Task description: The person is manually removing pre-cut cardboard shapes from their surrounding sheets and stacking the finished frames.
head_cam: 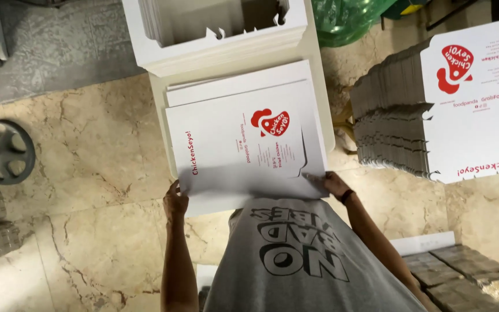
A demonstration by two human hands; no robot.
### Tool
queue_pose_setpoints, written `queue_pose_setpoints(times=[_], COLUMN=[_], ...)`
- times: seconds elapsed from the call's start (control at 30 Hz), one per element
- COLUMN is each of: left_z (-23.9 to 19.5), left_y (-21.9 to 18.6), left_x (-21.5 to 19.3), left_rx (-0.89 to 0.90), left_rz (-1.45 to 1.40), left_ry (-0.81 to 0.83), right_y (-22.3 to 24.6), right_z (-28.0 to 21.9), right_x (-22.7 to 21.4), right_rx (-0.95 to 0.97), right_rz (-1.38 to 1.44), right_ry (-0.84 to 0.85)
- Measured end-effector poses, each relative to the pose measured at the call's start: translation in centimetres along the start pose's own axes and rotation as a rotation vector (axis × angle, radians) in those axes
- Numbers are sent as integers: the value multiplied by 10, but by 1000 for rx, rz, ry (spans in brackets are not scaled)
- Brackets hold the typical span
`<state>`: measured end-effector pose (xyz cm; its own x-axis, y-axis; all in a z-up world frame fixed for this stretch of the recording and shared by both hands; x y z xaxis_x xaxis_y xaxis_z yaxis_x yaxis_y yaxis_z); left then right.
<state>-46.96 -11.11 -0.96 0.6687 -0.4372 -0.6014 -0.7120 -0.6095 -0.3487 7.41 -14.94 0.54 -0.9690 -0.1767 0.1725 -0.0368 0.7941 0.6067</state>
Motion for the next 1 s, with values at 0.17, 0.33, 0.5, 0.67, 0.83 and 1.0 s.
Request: queue_pose_setpoints(times=[0.17, 0.33, 0.5, 0.67, 0.83, 1.0], left_z=[-20, -8, -12, -1, -9, 1], left_y=[-73, -265, -365, -362, -372, -383], left_x=[53, 156, 201, 216, 212, 181], left_rx=[-65, 813, 665, 523, 604, 629], left_rz=[156, 318, 766, 952, 1054, 1093], left_ry=[-55, -81, 300, 422, 296, 267], right_y=[-10, 19, 2, 112, 15, 78], right_z=[19, 32, 33, 3, 107, 193], right_x=[-34, -36, -44, 11, -90, -123], right_rx=[80, 66, -134, -216, -6, 14], right_rz=[136, 118, -473, -638, 104, 93], right_ry=[68, 101, 152, 149, -26, -41])
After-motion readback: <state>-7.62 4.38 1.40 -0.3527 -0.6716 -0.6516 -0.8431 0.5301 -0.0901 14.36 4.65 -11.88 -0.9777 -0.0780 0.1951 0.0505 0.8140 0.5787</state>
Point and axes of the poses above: each hand's wrist, its own z-axis towards the middle knuckle, its own x-axis out of the palm, y = z × x, the point moved 5 cm from there along z, towards the middle knuckle, and after that the axes turned 15 degrees about y, right-handed, at the moved point
